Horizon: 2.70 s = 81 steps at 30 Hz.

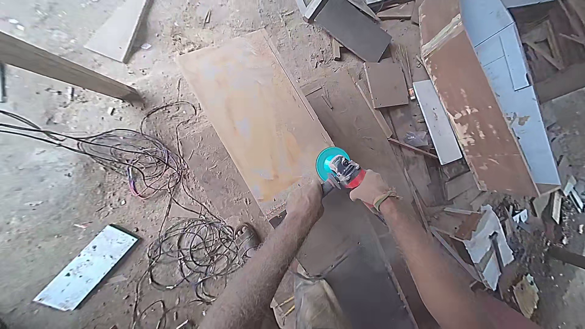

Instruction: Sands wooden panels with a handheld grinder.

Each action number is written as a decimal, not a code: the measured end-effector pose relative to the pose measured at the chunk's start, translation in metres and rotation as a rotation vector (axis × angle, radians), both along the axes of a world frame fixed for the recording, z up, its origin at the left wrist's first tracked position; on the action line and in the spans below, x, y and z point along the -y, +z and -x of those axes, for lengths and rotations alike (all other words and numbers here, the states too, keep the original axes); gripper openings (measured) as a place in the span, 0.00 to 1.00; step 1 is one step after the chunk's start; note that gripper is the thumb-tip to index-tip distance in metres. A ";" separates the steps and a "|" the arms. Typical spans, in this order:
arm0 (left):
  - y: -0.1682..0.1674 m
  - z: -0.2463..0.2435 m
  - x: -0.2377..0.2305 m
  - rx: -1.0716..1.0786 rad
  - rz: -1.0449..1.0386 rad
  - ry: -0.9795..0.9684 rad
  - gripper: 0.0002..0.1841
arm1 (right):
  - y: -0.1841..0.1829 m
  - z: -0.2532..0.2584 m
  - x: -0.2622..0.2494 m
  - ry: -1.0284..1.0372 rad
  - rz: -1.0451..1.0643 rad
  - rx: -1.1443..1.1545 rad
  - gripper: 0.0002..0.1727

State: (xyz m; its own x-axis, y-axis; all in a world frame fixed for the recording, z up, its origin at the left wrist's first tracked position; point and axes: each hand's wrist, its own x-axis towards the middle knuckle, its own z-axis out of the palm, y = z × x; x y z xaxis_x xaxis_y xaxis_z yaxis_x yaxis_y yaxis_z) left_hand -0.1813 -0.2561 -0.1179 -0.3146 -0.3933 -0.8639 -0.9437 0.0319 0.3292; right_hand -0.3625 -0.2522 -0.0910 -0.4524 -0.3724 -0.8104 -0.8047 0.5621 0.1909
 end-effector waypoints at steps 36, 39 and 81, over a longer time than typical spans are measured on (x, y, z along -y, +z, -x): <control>0.016 0.004 0.012 0.193 0.012 -0.012 0.22 | -0.005 0.015 0.025 0.125 -0.006 0.250 0.40; 0.019 -0.029 -0.007 0.298 0.000 0.029 0.23 | -0.004 -0.017 0.019 0.203 -0.049 0.359 0.40; 0.014 -0.012 -0.012 0.173 -0.031 -0.023 0.22 | -0.006 -0.003 -0.005 0.087 -0.031 0.193 0.41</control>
State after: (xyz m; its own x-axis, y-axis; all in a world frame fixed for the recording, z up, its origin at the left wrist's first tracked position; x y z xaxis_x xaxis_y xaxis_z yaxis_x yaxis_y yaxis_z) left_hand -0.1698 -0.2437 -0.1035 -0.1684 -0.3598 -0.9177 -0.9856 0.0462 0.1627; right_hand -0.3597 -0.2471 -0.0970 -0.2549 -0.3768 -0.8905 -0.8731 0.4855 0.0445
